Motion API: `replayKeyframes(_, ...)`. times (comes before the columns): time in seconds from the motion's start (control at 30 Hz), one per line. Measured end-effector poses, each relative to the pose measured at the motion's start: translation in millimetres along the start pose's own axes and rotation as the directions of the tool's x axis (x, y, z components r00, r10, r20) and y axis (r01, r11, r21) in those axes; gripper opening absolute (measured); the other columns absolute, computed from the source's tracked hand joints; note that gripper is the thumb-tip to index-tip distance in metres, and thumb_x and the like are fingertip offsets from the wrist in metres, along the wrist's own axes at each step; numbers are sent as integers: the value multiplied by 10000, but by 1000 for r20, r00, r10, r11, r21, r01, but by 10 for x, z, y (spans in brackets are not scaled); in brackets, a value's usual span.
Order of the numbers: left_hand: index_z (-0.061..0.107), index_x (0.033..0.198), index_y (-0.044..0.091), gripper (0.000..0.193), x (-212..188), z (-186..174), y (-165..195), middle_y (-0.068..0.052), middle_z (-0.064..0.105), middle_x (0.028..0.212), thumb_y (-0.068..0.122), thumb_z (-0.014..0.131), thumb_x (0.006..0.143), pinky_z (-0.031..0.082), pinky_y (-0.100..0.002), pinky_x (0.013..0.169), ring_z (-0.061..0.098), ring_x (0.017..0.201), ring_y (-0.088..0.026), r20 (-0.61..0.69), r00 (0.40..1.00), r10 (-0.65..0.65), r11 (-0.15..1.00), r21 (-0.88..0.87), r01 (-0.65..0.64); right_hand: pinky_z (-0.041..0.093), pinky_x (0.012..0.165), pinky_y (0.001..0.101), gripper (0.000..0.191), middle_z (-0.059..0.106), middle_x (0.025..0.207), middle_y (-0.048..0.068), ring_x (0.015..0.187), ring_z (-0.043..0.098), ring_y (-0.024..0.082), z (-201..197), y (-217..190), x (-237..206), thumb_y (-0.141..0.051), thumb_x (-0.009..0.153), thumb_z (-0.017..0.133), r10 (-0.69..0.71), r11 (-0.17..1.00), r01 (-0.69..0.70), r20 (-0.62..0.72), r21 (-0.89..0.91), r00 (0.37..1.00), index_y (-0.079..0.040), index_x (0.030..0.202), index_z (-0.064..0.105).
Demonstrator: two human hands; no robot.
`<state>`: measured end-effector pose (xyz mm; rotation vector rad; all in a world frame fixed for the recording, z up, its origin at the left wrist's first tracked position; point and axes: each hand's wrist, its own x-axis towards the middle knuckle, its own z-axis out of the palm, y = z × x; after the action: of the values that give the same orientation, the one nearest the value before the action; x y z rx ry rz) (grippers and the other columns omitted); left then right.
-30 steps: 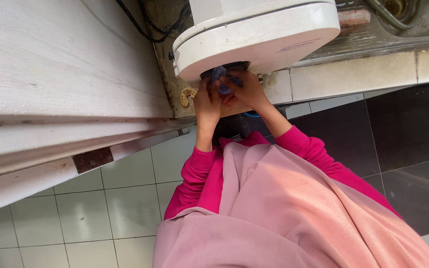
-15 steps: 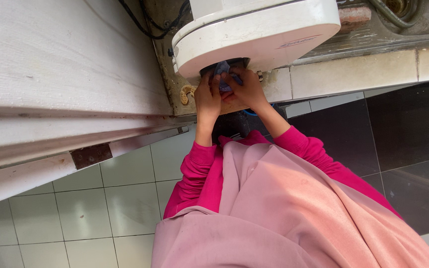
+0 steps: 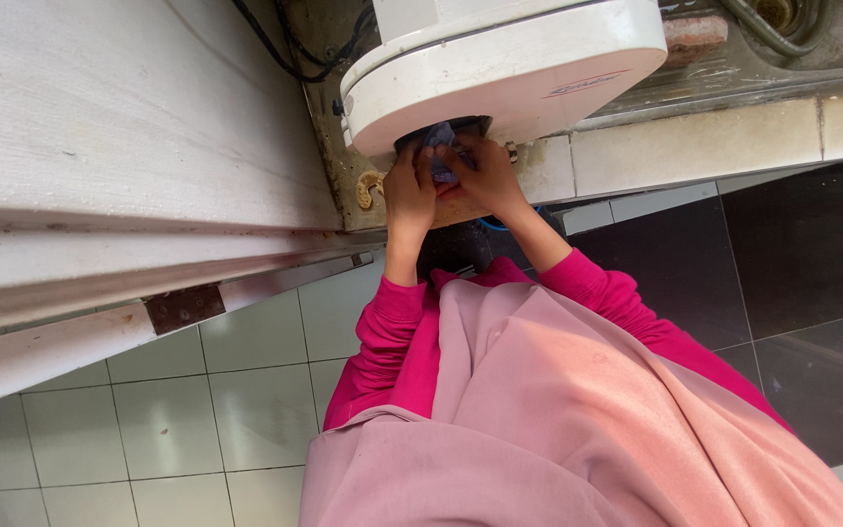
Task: The person holds a blue dental impression tray and presses its edges against the abrasive wheel of a benchtop model trimmer, rotating it to grind and smooth the borders. They briefly turn on the faucet to rinse the tray, then resume grinding, and finally handle a yellow dental model at the trimmer.
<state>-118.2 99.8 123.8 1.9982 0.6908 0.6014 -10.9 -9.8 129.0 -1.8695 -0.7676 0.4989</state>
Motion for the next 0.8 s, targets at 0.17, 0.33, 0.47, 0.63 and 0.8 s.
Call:
replayKeyframes(0.17,664,1234,13,305,-17,-35,41,-261,728,1046,232,538,1063,550,-488,793,705,970,-455,-2,1000,-1,1000,-25,1,449,582,333,276,650,701,130,616,555,139,-10,30,13,-276,1012,684,-70,995,69,8,71,998,-3,998,721)
replayKeyframes(0.33,667,1242,12,326,-35,-48,40,-245,741,986,257,564,1053,563,-460,753,734,898,-416,-9,999,-47,999,-24,47,526,586,300,253,715,756,113,640,677,132,-56,-52,35,-242,1033,671,-69,987,58,74,152,995,7,1027,717)
replayKeyframes(0.47,644,1257,0,337,-79,-44,-6,-205,738,899,250,584,1039,571,-404,697,751,762,-309,-16,998,-60,995,-79,59,589,551,267,269,747,780,94,635,756,142,-127,-189,42,-238,1034,644,41,957,-93,188,275,981,21,1077,705)
replayKeyframes(0.63,620,1271,-31,317,-167,5,-154,-141,747,956,185,642,1041,568,-307,735,707,828,-158,36,989,-140,935,-324,144,607,525,280,286,732,756,105,612,748,159,-175,-274,51,-243,1016,662,161,902,-257,282,346,946,29,1100,691)
replayKeyframes(0.8,526,1317,-58,387,-245,41,-266,-158,714,1145,124,699,1023,588,-284,862,700,1015,-160,31,993,-115,801,-589,111,612,580,263,274,739,816,73,645,732,141,-178,-103,20,-218,978,705,182,797,-340,339,500,923,18,1104,649)
